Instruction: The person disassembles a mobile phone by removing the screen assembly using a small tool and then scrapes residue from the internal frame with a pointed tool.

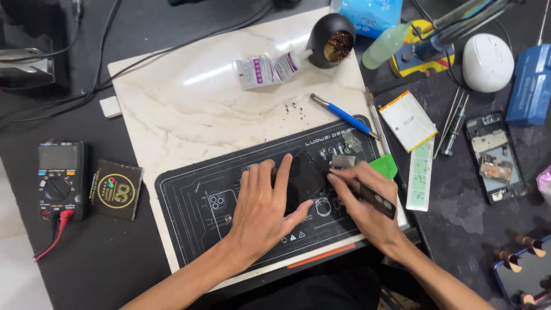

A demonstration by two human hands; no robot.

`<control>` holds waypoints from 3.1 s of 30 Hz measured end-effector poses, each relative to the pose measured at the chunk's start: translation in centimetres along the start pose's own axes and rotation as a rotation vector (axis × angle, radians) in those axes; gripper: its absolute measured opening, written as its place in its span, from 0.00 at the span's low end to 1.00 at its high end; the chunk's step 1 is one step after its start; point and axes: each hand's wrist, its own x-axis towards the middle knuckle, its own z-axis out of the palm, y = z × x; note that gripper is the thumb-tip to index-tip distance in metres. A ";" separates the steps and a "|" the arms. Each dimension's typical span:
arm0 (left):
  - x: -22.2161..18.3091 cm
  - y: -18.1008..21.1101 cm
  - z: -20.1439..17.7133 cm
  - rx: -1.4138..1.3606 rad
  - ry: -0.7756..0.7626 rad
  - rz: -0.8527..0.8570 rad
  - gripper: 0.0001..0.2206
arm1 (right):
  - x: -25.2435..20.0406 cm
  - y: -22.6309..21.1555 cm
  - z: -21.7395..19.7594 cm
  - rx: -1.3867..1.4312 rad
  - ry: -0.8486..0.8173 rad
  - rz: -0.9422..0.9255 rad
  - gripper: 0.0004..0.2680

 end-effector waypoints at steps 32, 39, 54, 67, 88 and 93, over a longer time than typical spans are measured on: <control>0.1 0.4 -0.1 0.011 0.007 -0.005 0.39 | -0.6 -0.5 -0.4 0.097 -0.027 0.189 0.04; -0.1 0.7 -0.2 0.009 0.013 -0.023 0.38 | -0.6 -0.6 -0.4 0.198 -0.029 0.260 0.04; -0.1 0.4 0.4 -0.015 0.002 -0.031 0.39 | 0.2 -0.1 -0.9 0.155 -0.103 0.280 0.06; 2.6 1.0 -2.0 -0.352 0.350 -0.051 0.40 | 3.5 -5.4 -3.6 0.166 -0.114 -0.229 0.05; 4.0 1.1 -0.8 -0.291 0.457 0.127 0.40 | 5.9 -8.5 -6.3 -0.154 -0.202 -0.407 0.04; 3.9 0.9 -0.9 -0.325 0.455 0.118 0.40 | 6.4 -8.6 -6.4 0.009 -0.282 -0.260 0.04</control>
